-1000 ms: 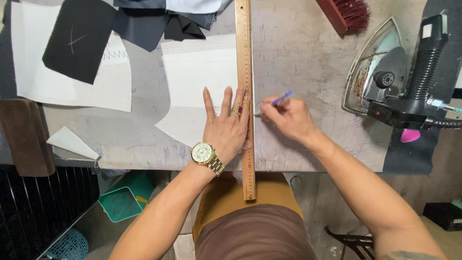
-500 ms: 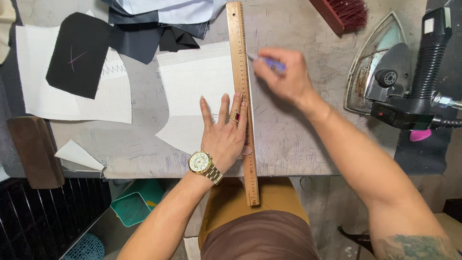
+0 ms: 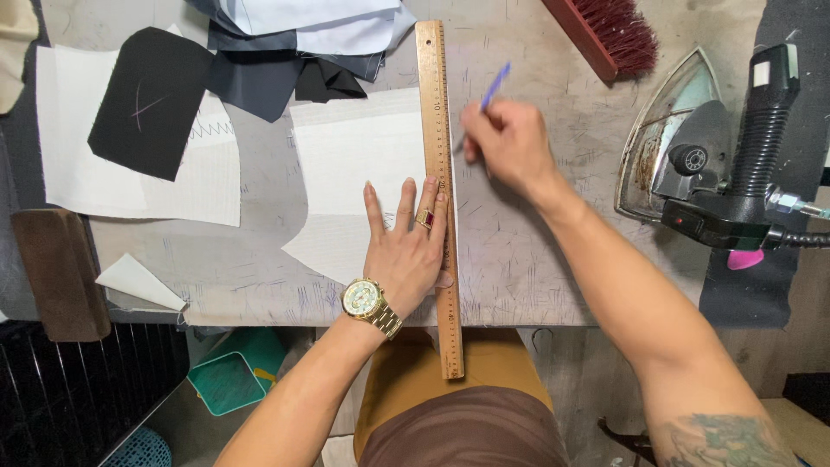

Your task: The person presses a piece of white fabric using an iron, then uses a ruler and a pen to mark lines on another section of the fabric.

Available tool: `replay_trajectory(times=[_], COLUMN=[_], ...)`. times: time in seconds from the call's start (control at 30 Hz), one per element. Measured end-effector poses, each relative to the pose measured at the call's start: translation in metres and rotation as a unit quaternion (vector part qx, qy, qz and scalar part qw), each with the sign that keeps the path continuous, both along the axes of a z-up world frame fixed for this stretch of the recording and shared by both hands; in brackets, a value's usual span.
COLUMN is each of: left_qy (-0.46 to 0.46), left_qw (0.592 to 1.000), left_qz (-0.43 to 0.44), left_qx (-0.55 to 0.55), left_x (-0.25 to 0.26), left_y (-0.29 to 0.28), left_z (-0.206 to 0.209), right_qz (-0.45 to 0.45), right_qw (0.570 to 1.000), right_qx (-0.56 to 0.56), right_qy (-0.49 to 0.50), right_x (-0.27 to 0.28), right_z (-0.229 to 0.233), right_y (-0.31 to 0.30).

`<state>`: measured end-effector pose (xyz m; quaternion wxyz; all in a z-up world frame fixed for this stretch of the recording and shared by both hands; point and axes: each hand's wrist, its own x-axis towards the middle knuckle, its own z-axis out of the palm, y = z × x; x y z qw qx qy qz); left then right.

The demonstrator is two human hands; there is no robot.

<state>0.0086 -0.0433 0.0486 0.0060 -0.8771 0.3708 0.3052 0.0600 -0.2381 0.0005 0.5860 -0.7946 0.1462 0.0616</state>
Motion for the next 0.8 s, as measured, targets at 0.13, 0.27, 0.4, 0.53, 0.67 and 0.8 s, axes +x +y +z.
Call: replay_trajectory(times=[0.13, 0.27, 0.4, 0.53, 0.67, 0.8], left_qy=[0.006, -0.008, -0.016, -0.013, -0.037, -0.091], left_qw=[1.000, 1.000, 1.000, 1.000, 0.999, 0.991], left_qz=[0.002, 0.001, -0.003, 0.004, -0.010, -0.035], left_qx=[0.010, 0.000, -0.012, -0.011, -0.038, -0.089], left_x=[0.000, -0.003, -0.002, -0.003, -0.002, -0.007], left_y=[-0.001, -0.001, 0.002, 0.004, 0.017, 0.035], left_z=[0.000, -0.004, -0.007, -0.004, -0.009, -0.034], right_qz=[-0.060, -0.039, 0.062, 0.108, 0.063, 0.087], right_qw=[0.996, 0.997, 0.986, 0.979, 0.968, 0.922], right_qx=[0.032, 0.015, -0.074, -0.064, -0.129, -0.295], right_qy=[-0.055, -0.069, -0.132, -0.160, -0.204, -0.237], right_x=[0.058, 0.032, -0.091, -0.232, -0.254, -0.244], right_z=[0.004, 0.011, 0.000, -0.014, 0.007, -0.008], right_y=[-0.009, -0.007, 0.013, 0.038, 0.031, 0.024])
